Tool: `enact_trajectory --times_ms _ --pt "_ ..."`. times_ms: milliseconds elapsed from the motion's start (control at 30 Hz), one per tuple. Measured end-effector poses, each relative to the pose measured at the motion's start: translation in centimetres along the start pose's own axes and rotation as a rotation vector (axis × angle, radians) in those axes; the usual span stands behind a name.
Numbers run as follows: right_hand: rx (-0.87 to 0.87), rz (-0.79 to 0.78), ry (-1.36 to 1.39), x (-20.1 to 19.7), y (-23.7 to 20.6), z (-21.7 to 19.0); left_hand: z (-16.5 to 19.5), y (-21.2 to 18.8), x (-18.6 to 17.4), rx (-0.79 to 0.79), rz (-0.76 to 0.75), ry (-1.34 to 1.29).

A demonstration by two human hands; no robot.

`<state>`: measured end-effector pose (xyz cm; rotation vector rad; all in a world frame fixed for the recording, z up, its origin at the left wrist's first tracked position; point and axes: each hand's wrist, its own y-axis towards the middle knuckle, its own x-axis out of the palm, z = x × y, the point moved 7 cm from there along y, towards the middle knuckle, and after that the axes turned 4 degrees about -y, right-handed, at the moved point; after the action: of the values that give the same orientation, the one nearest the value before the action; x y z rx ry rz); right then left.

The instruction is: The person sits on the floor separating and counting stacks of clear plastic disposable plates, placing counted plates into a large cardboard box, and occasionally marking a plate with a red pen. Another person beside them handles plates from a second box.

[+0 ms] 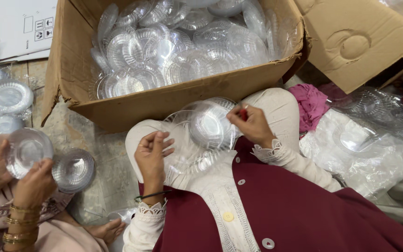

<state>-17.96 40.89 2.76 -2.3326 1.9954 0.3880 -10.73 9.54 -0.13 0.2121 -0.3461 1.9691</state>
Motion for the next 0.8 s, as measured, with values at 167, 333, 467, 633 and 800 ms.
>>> enact_trajectory --times_ms 167,333,467,633,800 --pt "0.017 0.298 0.032 -6.4 0.5 0.2 -0.3 1.0 -4.0 0.044 0.052 -0.048" --pt "-0.016 0.423 0.18 -9.7 0.4 0.3 -0.4 1.3 -7.4 0.062 0.175 -0.071" --pt "-0.065 0.444 0.26 -10.3 0.5 0.4 0.1 1.4 -8.6 0.091 0.221 -0.078" --pt "-0.091 0.479 0.251 -10.2 0.6 1.2 0.4 2.2 -8.7 0.1 0.209 -0.112" --pt "0.024 0.303 -0.077 -7.4 1.5 2.9 0.6 3.7 -5.9 0.073 0.121 -0.154"
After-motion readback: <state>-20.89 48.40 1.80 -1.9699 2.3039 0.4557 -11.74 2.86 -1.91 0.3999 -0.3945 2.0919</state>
